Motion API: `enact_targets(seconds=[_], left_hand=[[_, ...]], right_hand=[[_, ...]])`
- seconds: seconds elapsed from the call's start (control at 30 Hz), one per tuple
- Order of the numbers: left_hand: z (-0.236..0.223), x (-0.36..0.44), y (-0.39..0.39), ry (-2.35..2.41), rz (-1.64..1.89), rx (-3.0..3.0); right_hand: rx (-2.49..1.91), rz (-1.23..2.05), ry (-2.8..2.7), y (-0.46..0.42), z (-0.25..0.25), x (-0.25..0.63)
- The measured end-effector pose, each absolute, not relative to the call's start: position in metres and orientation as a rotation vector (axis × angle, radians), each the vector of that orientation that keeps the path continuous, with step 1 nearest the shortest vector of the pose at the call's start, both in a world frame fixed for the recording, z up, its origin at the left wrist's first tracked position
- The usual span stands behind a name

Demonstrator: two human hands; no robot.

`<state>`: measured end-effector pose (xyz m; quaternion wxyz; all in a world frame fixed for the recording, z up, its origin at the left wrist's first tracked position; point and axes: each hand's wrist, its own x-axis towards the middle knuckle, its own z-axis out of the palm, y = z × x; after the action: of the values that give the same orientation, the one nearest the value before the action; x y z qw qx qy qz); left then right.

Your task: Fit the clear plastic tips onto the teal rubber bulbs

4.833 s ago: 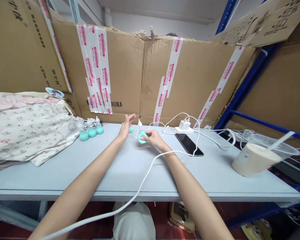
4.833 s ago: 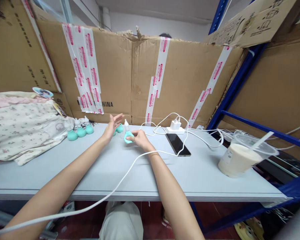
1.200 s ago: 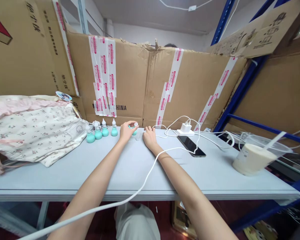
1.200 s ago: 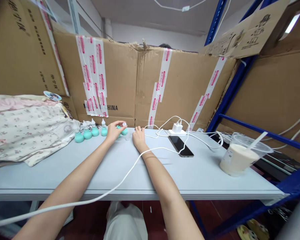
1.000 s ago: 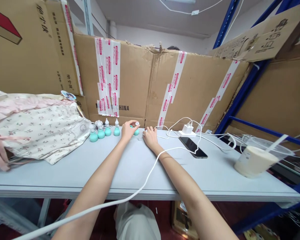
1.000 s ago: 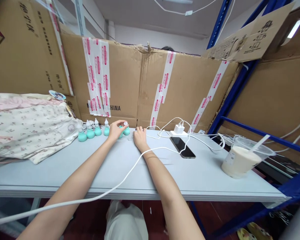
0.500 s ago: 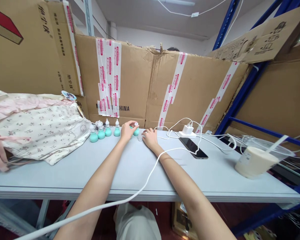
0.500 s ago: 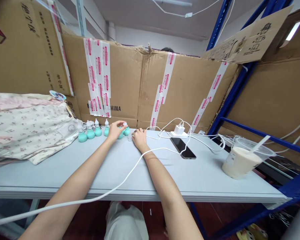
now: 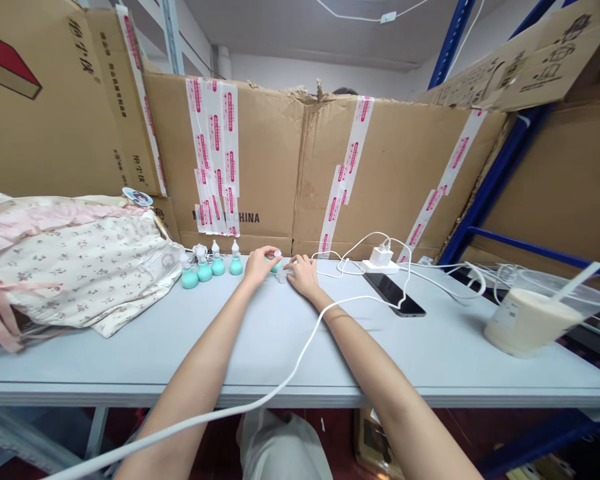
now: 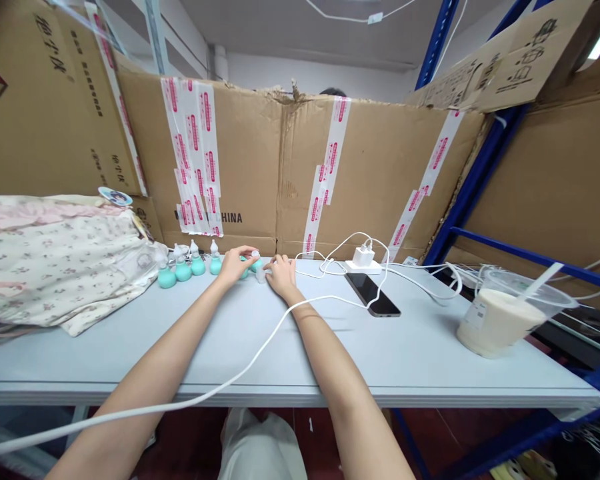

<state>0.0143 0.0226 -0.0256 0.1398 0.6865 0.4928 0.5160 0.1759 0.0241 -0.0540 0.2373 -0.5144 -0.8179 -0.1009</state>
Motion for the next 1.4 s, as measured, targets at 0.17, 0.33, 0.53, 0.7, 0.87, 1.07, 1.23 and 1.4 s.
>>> enact_targets(seconds=[0.17, 0.33, 0.53, 0.7, 0.87, 1.07, 1.23, 1.4], left_hand=[[-0.024, 0.014, 0.020, 1.484, 1.439, 1.996], [-0.025, 0.015, 0.021, 1.448, 1.425, 2.058], [-0.024, 0.013, 0.022, 1.483, 1.444, 2.067], [-0.025, 0.006, 0.023, 1.605, 1.340, 2.116], [-0.023, -0.001, 0.021, 1.783, 1.290, 2.143], [-0.014, -0.009, 0.019, 1.881, 1.406, 1.998], [-0.011, -0.008, 0.015, 1.894, 1.425, 1.990], [-0.009, -0.005, 0.013, 1.861, 1.449, 2.029]], right_hand=[[-1.397, -0.285, -2.287, 0.025, -0.054, 0.175], [-1.361, -0.329, -2.346, 0.026, -0.057, 0.173], [-1.293, -0.338, -2.352, 0.027, -0.059, 0.172], [-1.298, -0.238, -2.281, 0.030, -0.060, 0.175], [-1.350, -0.245, -2.028, 0.022, -0.044, 0.177], [-1.036, -0.534, -2.343, -0.008, -0.023, 0.160], [-1.053, -0.677, -2.438, -0.015, -0.034, 0.137], [-1.040, -0.787, -2.474, -0.009, -0.046, 0.126]])
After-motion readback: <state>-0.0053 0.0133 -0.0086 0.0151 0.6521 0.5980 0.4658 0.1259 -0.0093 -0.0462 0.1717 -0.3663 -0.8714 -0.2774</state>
